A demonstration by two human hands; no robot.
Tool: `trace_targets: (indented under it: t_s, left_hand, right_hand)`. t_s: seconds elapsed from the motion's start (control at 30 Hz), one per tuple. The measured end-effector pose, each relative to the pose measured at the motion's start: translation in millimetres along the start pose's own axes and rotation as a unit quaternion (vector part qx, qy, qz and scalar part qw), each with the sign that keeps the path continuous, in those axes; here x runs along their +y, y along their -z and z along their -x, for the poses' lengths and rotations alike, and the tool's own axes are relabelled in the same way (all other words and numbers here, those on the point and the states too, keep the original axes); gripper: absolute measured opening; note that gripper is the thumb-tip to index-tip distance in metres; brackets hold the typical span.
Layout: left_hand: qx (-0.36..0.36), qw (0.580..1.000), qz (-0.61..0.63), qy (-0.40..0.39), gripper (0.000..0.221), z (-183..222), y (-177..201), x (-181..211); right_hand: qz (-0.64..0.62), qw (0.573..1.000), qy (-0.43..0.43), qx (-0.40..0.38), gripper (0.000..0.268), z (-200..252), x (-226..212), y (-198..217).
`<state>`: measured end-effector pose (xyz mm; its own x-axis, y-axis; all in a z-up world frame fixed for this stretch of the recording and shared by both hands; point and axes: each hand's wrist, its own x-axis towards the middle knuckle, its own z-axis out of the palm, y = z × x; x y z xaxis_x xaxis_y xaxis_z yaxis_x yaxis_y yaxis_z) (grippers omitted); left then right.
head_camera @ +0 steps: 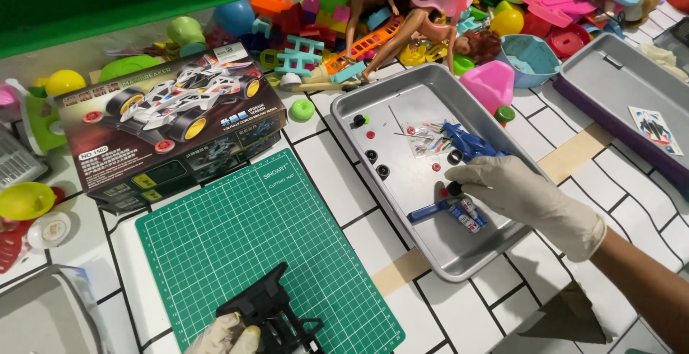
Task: Assembling a small 4WD toy car model by installing gears, motor, and wheels into the chassis.
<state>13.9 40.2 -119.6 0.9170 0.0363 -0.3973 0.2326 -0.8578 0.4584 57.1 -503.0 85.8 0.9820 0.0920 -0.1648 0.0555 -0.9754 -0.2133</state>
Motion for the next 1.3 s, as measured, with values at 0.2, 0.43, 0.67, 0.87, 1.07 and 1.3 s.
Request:
trace_targets:
  t_s: [0.2,0.43,0.67,0.87,1.07,1.3]
  left_hand:
    - [0.022,0.995,0.030,0.092,0.020,28.8,24.0,48.9]
    - [0.181,0.974,0.094,-0.100,0.007,-7.3,-28.6,-6.8]
    - [0.116,0.987,0.103,-0.042,0.022,-19.8,-27.9,11.9]
    - [0.096,0.989,0.113,-0.003,0.038,-7.3,-8.0,16.0]
    - [0.028,0.899,0.429,0.086,0.026,76.1,94.5,129.0]
    - [-0.044,0.832,0.553,-0.001,0.021,73.7,87.3,105.6]
  right_hand:
    - [-0.056,0.997,0.011,-0.046,0.024,-16.5,23.2,-5.6]
    - [0.049,0.975,0.214,-0.020,0.030,-19.6,61.3,-33.2]
    - [-0.155,0.969,0.186,-0.042,0.023,-18.5,28.1,-18.6]
    - [-0.078,0.995,0.031,-0.052,0.033,-15.1,17.7,-13.9]
    - [-0.068,0.983,-0.106,-0.134,0.083,-0.1,-54.4,41.6]
    - [-0.076,0.982,-0.116,-0.126,0.078,10.3,-67.8,41.0]
